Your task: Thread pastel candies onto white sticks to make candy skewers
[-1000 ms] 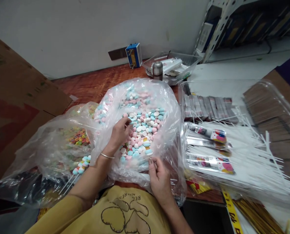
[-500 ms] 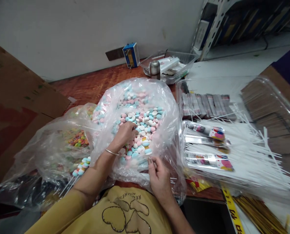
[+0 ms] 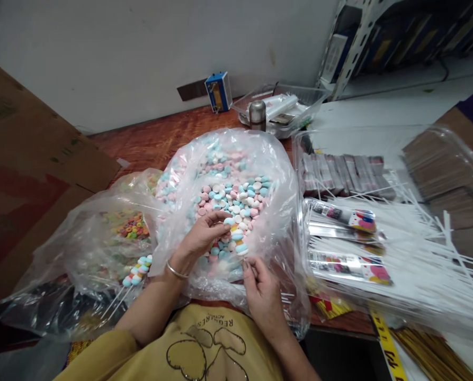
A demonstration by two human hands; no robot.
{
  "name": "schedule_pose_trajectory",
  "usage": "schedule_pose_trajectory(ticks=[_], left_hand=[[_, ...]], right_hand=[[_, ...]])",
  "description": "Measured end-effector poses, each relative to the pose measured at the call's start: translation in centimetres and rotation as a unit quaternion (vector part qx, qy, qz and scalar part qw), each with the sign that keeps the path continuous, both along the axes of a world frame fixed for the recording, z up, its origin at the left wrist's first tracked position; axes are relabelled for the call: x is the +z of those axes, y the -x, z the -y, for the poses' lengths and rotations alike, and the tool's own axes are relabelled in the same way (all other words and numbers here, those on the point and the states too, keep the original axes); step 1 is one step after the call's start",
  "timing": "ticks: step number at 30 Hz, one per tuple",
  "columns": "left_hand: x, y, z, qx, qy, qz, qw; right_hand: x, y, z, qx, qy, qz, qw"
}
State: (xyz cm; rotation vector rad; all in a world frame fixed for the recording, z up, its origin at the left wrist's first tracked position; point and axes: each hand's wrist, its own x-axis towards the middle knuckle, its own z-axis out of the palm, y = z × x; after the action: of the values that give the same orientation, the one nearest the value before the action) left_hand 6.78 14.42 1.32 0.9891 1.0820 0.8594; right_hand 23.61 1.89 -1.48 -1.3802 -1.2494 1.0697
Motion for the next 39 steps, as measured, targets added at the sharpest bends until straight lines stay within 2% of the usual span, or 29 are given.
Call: schedule_pose_trajectory(ticks=[6,10,15,24,28,34,36,39], left_hand=[[1.3,0.3,1.1,0.007,0.040,0.060,0.997],[1.6,0.1,1.2,0.042,0.055,0.057,0.996],[1.7,-0.2,1.3,0.065,0.026,0.036,0.997],[2.2,-0.3,1.6,0.036,-0.025,0.036,0.998],[2.4,-0.6,2.0,0.035,-0.054,0.016,0.998],[1.7,-1.1,2.1,0.054,-0.097,0.023,0.994],[1.2,-1.2,2.0,0.056,-0.085,0.057,0.993],[0.9,-1.8,2.2,0.058,-0.017,0.143,0.988]], right_hand=[[0.1,0.1,-0.1,-0.003,0.006,0.006,1.000],[0.4,0.1,0.2,-0.009,0.013,-0.009,1.000],[0.6,0.1,0.6,0.005,0.027,-0.018,0.999],[0.0,0.0,0.7,0.015,0.060,-0.048,0.997],[0.1,0.1,0.8,0.024,0.101,-0.104,0.989],[0.2,1.1,1.3,0.035,0.160,-0.221,0.961],[0.2,1.5,1.4,0.033,0.156,-0.214,0.964],[0.3,1.8,1.4,0.022,0.124,-0.158,0.979]])
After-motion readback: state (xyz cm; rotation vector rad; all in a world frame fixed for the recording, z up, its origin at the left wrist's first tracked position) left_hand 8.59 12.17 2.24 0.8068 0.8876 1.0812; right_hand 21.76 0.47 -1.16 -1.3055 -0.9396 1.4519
